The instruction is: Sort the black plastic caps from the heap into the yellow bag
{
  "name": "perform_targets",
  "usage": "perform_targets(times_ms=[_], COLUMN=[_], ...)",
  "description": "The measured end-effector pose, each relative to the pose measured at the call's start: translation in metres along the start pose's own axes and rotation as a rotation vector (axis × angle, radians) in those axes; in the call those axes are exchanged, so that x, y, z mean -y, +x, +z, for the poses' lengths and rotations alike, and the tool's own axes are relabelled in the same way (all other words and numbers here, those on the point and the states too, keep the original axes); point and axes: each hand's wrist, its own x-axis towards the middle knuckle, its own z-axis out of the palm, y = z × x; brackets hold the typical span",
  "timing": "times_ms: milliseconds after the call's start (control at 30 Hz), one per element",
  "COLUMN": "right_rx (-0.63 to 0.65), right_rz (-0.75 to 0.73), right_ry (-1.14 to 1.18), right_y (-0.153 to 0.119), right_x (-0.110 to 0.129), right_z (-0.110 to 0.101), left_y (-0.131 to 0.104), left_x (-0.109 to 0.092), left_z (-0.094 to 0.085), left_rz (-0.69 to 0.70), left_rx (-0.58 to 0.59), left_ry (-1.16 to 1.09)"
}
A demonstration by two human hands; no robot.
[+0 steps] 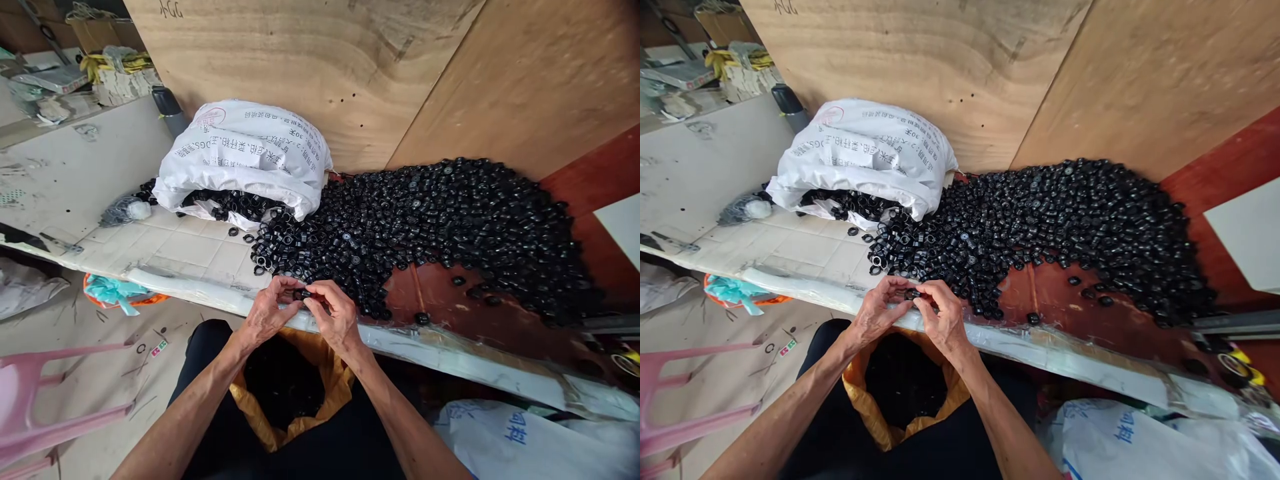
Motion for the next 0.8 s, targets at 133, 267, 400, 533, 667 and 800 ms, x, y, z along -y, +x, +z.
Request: perform_targets(times_ms=[133, 267, 400, 533, 667, 800], right_rx=[0.018, 0.001, -0.007, -0.045, -0.044, 0.05], right_rz=[-0.066, -0.054, 0.015, 0.08, 0.046, 0.02], right_ry=[-0.032, -0.005, 0.009, -0.029, -0.062, -0.078], right_y=[-0.002, -0.002, -0.005, -0.01, -0.015, -0.018], right_x=[-0.002, 0.0, 0.005, 0.007, 0.009, 0.012], right_z=[-0.001, -0.002, -0.001, 0.003, 0.003, -0.005], left_y=[-0.003, -0.005, -0.007, -0.011, -0.014, -0.02], left_x=[0.0, -0.004, -0.009, -0.012, -0.011, -0.009], left_z=[-0.002, -0.004, -0.002, 0.001, 0.004, 0.004], left_rz=[0.032, 0.151, 0.185, 0.155, 0.155, 0.117], left_rx=[0.012, -0.005, -0.057, -0.046, -0.044, -0.043], left_ry=[0.005, 0.037, 0.01, -0.017, -0.011, 0.005])
